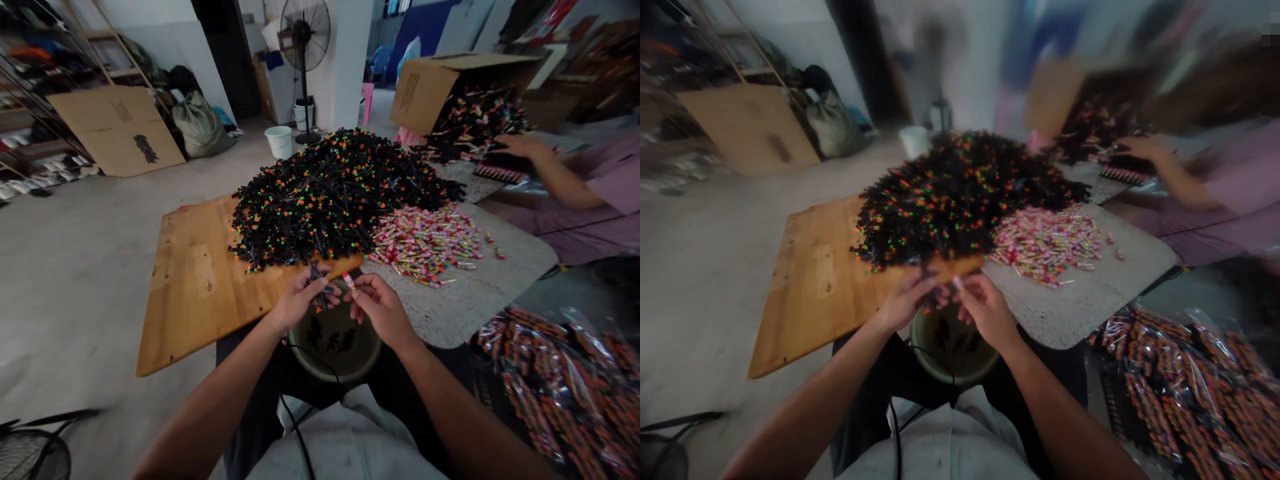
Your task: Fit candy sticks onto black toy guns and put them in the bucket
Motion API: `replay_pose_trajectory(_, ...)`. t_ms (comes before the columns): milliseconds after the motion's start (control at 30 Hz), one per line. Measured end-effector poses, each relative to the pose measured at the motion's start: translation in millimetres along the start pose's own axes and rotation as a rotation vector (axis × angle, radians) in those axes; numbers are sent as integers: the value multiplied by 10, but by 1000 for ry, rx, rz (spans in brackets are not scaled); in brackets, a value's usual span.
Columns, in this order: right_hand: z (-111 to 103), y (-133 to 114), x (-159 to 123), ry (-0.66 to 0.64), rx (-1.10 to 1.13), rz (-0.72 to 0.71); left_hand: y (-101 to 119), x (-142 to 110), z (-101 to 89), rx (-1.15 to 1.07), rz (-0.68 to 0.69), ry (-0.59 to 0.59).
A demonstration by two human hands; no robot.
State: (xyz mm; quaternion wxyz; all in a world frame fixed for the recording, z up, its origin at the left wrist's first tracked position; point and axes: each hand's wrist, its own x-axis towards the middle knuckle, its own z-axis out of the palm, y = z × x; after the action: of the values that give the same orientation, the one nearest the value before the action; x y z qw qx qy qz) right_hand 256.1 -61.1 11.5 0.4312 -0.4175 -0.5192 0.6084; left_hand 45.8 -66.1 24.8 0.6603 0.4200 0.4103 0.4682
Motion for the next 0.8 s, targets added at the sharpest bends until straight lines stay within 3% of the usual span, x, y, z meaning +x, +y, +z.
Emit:
replay_pose_trajectory(133,80,-206,-66,-60,66,-39,139,-103,82,-17,-47,-112)
replay_pose_trajectory(333,34,-266,14,22,161,-100,285,-182,100,146,-84,-216)
replay_pose_trajectory(467,39,-298,3,6,157,-95,343,-203,133,260,-43,-191)
replay_pose_trajectory(800,-39,-334,5,14,-17,-200,365,-227,120,294,-50,-219)
